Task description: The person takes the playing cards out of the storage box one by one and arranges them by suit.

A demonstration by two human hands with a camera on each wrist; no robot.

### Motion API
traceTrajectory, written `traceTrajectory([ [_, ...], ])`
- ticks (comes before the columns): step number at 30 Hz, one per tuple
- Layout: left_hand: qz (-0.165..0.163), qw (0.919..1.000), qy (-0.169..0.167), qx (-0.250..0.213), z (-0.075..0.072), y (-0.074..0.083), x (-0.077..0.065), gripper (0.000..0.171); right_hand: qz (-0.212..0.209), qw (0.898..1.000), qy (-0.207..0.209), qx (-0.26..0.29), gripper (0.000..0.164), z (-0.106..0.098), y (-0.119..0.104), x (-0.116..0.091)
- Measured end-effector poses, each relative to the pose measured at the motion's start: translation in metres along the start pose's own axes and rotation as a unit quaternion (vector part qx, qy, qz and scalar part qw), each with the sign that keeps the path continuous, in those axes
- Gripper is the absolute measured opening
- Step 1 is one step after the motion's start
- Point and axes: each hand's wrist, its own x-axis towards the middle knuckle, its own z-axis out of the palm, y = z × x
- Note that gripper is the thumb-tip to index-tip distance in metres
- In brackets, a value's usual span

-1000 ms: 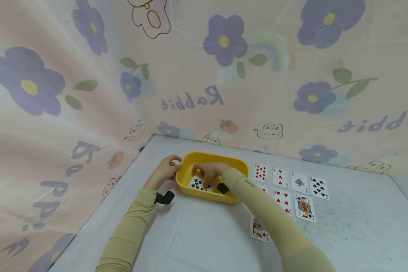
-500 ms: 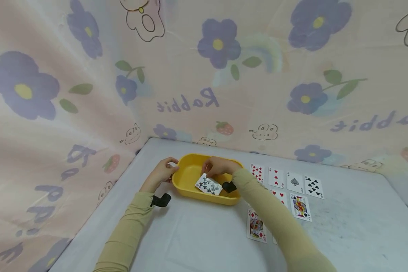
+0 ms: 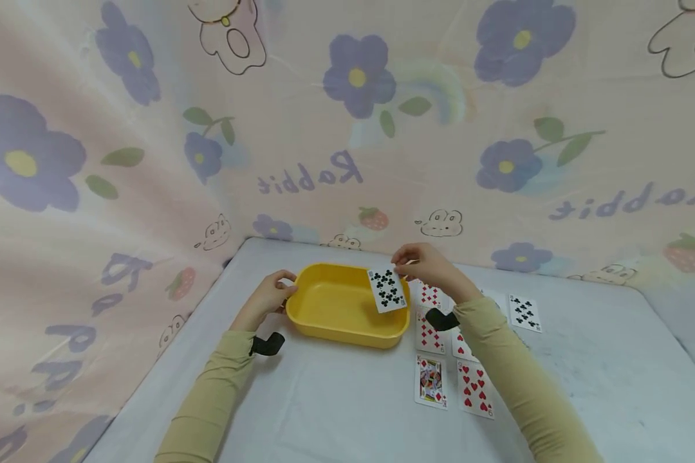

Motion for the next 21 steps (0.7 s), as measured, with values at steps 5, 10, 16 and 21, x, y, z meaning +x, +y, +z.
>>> traceTrajectory([
  [5,0.002,1.0000,-0.001,-0.004,-0.003,0.001,-0.001,0.028,-0.001,0.999,0.036,0.014,0.019,-0.032,0.018,-0.043],
  [10,-0.003,1.0000,0.000,-0.002,-0.003,-0.001,0.001,0.028,0.032,0.998,0.049,0.008,0.026,-0.056,0.047,-0.084],
  [16,-0.007,1.0000,0.000,-0.001,-0.001,-0.002,0.002,0.029,0.092,0.993,0.075,0.003,0.039,-0.083,0.085,-0.136],
  [21,-0.006,1.0000,0.004,-0.002,-0.001,-0.002,0.002,0.029,0.156,0.983,0.096,-0.001,0.050,-0.108,0.116,-0.170],
])
